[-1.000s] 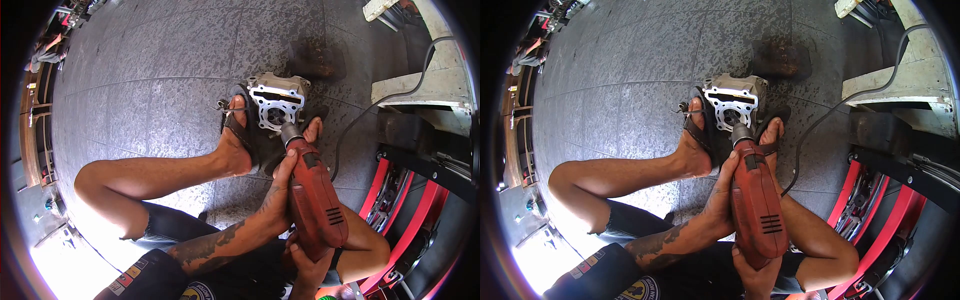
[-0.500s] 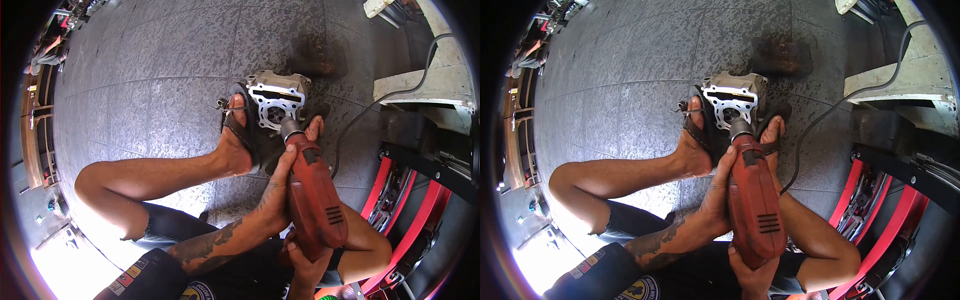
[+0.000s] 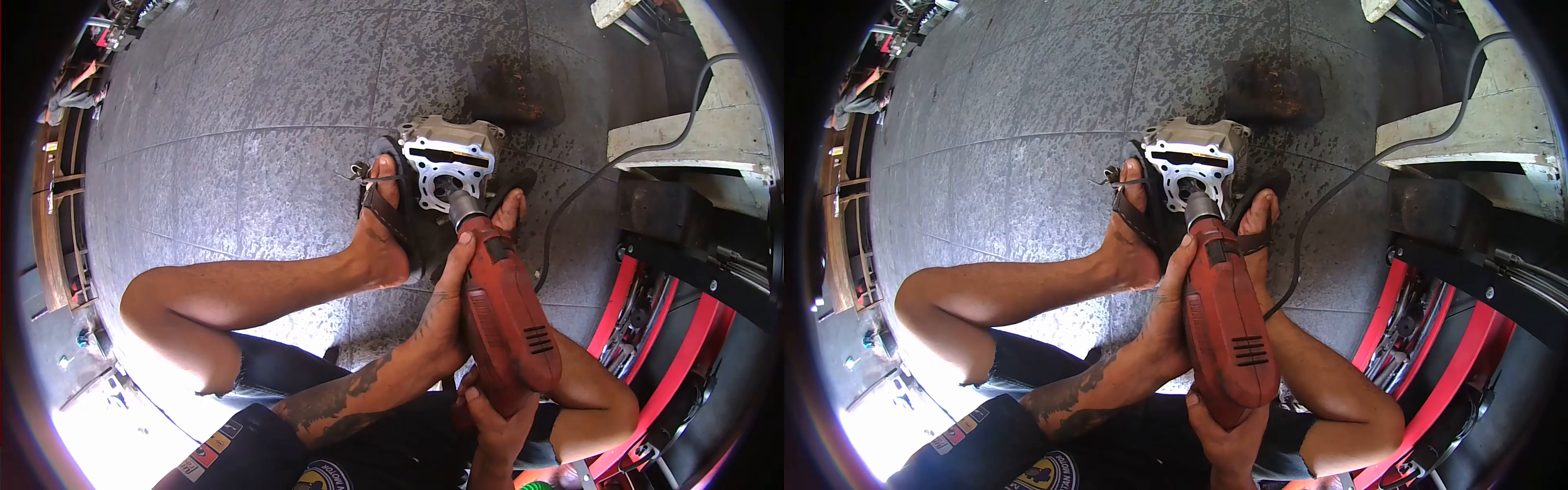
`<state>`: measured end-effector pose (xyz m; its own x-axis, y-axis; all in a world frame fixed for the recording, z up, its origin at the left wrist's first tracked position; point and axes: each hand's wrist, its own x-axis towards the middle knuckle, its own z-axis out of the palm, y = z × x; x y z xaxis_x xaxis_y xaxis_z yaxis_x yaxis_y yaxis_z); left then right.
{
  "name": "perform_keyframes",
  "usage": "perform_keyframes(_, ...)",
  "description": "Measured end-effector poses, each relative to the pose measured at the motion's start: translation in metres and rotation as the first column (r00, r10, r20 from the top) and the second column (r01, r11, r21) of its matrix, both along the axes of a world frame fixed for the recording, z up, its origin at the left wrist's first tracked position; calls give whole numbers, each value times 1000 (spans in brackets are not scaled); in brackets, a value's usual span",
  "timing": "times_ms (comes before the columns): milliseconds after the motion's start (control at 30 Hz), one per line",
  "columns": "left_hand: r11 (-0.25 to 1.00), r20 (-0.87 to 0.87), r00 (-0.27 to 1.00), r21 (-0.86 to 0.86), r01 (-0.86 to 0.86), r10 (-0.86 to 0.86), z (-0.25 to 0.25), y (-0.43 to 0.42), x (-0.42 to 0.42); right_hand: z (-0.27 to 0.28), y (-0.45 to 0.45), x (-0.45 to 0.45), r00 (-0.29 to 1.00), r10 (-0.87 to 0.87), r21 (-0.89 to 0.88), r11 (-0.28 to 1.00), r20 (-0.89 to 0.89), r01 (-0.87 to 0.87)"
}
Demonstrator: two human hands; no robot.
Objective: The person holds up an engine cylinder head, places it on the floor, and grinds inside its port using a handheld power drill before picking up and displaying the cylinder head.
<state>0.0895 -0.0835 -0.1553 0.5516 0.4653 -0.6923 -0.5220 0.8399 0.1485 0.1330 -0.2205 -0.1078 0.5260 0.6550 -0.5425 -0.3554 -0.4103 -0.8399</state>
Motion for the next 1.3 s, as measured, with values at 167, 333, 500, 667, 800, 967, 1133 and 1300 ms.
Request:
perform_keyframes(167, 998, -27, 1000, 67, -4, 6, -5, 2, -5, -2, 1, -4, 1000, -6, -13, 1000, -14, 6)
perform_keyframes(333, 1000, -28, 1000, 27, 5, -4, -7, 3, -4, -4, 7, 3, 997, 31, -16, 999, -75, -32)
perform_keyframes(500, 990, 169, 984, 123, -74, 52, -2, 9, -1, -13, 5, 4, 997, 38, -43, 998, -71, -41)
perform_keyframes(667, 999, 8, 1000, 34, -22, 21, -8, 0, -6, -8, 1, 2, 995, 47, -19, 999, -93, -49)
perform_keyframes(800, 986, -99, 995, -164, -44, 28, 1, -8, -9, -2, -9, -3, 994, 16, 22, 1000, -111, -14)
perform_keyframes(967, 988, -47, 998, -152, -40, 33, -6, -1, -8, -10, 2, -2, 994, 27, -19, 999, -109, -29)
perform_keyframes(1133, 997, 135, 988, -16, -71, 72, -12, 3, -8, -15, 8, -3, 998, 39, -11, 999, -55, -40)
perform_keyframes(1300, 985, -95, 995, -167, -44, 28, -4, -9, -11, -10, -6, -2, 990, 56, 23, 998, -132, -54)
